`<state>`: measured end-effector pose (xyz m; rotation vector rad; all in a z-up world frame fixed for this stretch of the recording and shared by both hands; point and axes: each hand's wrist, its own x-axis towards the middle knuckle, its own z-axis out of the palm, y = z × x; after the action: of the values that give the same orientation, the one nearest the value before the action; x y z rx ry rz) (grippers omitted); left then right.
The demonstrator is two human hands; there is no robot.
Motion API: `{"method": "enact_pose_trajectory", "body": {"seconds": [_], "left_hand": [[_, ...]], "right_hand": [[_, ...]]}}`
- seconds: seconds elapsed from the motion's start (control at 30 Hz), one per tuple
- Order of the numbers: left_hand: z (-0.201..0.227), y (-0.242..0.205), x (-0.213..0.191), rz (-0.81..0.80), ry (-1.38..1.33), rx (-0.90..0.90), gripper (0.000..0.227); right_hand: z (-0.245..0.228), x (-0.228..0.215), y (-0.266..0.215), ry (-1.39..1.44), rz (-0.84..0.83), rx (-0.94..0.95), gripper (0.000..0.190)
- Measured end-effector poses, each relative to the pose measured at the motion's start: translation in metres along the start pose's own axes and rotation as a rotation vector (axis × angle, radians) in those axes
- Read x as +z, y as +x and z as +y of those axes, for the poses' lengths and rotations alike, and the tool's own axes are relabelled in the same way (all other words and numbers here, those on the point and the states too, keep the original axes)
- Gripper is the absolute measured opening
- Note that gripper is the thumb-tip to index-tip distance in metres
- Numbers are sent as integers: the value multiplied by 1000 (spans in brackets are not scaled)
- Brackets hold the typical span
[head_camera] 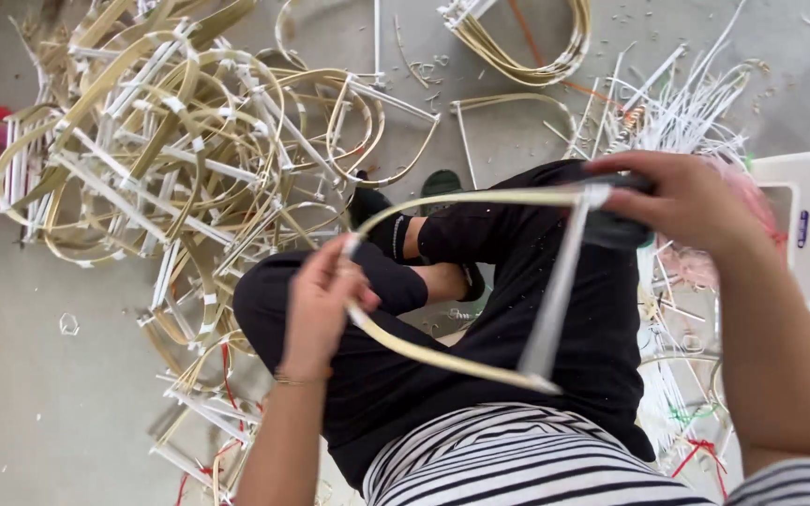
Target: Using snips and hands to assemble or trim light-colored bamboo or wood frame components.
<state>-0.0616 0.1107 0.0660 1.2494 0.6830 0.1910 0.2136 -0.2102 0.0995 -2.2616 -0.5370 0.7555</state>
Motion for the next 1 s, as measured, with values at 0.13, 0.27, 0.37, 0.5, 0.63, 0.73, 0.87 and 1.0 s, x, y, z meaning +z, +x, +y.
{"method": "enact_pose_trajectory", "body": {"seconds": [0.13,0.27,0.37,0.5,0.63,0.73,0.87,1.0], "left_hand": [[38,13,-2,-2,226,223,35],[67,4,33,-120,635,572,42],[74,-5,51,-154,769,645,54],[81,-25,63,-242,901,754,69],[93,-43,67,-323,809,734,66],[81,-43,57,-381,670,679,63],[33,-28,35,-306,573,539,49],[19,-19,33,-193,515,438,41]], "right_hand": [[136,-2,-13,88,261,129,34],[238,39,-1,-295,260,7,35],[198,46,1,-347,333,-123,40],[10,41,-32,4,360,-509,49],[-72,69,-42,43,148,-825,65],[-67,99,-38,62,-16,-679,60],[-74,115,-35,163,-67,-659,49],[-81,119,-27,211,-37,-698,48]]}}
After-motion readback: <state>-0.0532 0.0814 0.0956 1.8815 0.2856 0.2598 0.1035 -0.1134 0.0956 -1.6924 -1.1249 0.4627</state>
